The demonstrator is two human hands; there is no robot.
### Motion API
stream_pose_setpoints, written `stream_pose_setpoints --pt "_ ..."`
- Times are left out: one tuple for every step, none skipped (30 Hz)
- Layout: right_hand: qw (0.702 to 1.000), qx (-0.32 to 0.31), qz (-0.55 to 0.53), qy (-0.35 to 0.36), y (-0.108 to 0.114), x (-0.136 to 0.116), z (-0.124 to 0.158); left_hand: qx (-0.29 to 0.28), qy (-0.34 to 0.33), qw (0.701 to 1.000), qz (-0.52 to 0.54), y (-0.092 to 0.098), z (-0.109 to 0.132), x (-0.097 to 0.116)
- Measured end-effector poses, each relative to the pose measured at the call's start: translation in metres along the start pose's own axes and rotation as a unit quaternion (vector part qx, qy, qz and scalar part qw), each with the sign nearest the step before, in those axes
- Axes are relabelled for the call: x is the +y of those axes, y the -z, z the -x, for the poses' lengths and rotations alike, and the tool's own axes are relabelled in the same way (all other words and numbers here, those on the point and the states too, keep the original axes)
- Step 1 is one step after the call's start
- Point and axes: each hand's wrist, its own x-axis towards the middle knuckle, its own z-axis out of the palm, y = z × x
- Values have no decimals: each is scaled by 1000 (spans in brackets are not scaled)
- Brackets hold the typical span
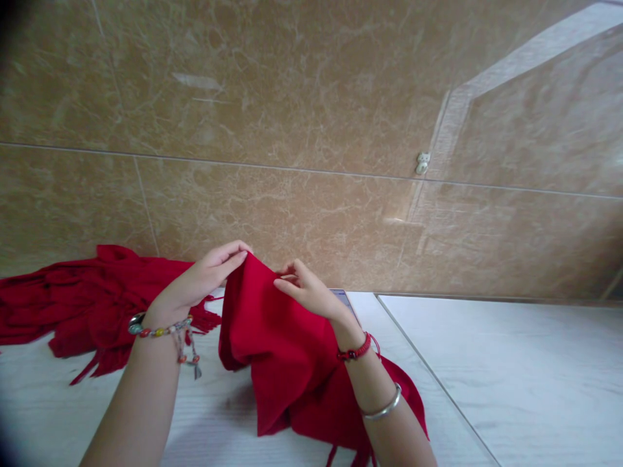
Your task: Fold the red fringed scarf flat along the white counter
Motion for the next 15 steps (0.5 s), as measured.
stream_pose_setpoints --pt "1000 -15 -3 -5 -1 0 0 0 -1 1000 -12 -1 -1 -1" --pt "1000 -23 14 -14 -1 -1 -1 5 -3 1000 -27 -1 -2 -2" --pt "999 -16 46 -23 1 -2 -1 13 -5 999 -43 -1 -2 -4" --pt "996 11 85 -30 4 -3 0 20 -2 998 -55 -1 -3 -7" --pt "991 57 121 -31 9 -5 0 22 5 998 -58 0 -3 -9" --pt "982 115 146 -26 14 -7 1 11 15 999 -50 0 -3 -11" --pt "972 172 160 -17 21 -10 3 -19 25 999 -30 0 -3 -12" --pt "961 224 165 -6 28 -12 5 -71 31 997 -3 -1 -2 -13" --pt "949 267 169 4 34 -15 7 -132 34 990 22 -2 -2 -13" --pt "937 302 174 12 40 -17 9 -185 31 982 33 -3 -2 -13" --pt "924 335 182 18 46 -18 11 -219 27 975 25 -5 -2 -13" --pt "910 367 192 23 51 -18 12 -228 27 973 -5 -7 -3 -13" --pt "895 397 202 27 55 -18 14 -212 35 975 -51 -8 -3 -14" --pt "880 424 211 30 60 -17 15 -177 51 977 -107 -8 -4 -17" --pt "866 450 213 32 65 -15 17 -130 72 975 -166 -6 -4 -21"
